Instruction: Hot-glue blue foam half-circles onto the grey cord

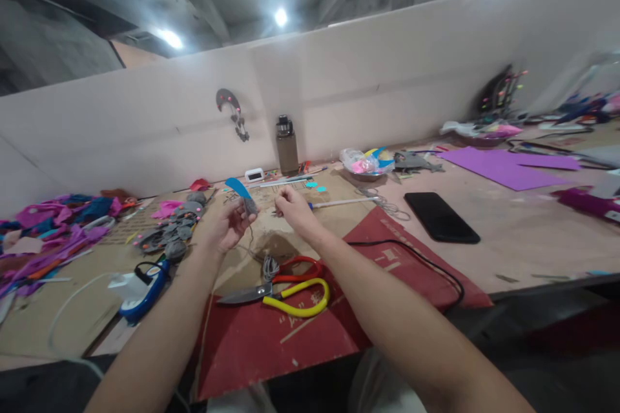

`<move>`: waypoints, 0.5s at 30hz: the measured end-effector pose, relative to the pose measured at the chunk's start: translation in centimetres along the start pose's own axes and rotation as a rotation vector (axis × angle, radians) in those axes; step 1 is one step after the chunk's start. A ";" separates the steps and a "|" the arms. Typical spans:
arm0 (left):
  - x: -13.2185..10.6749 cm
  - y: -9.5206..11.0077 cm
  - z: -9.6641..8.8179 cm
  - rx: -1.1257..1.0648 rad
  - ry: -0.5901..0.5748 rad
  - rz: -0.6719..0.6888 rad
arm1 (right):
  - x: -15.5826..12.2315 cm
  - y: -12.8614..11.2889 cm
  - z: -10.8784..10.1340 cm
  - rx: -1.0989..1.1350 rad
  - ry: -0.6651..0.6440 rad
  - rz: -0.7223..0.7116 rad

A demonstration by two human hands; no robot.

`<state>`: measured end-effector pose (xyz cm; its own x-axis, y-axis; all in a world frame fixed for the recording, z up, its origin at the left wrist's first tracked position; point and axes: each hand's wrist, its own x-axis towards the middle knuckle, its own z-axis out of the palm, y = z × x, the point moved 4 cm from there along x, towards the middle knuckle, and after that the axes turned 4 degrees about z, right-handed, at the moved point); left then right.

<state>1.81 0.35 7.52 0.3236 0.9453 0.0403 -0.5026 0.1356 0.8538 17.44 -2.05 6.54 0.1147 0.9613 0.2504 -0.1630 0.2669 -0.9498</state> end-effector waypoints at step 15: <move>-1.3 0.1 1.4 0.135 -0.230 -0.046 | -1.5 -3.0 0.8 -0.498 0.015 -0.404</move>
<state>2.47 -1.25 8.28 0.5248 0.8449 0.1037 -0.3768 0.1213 0.9183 16.98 -4.27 9.11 0.0860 0.7894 0.6078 0.3706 0.5409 -0.7550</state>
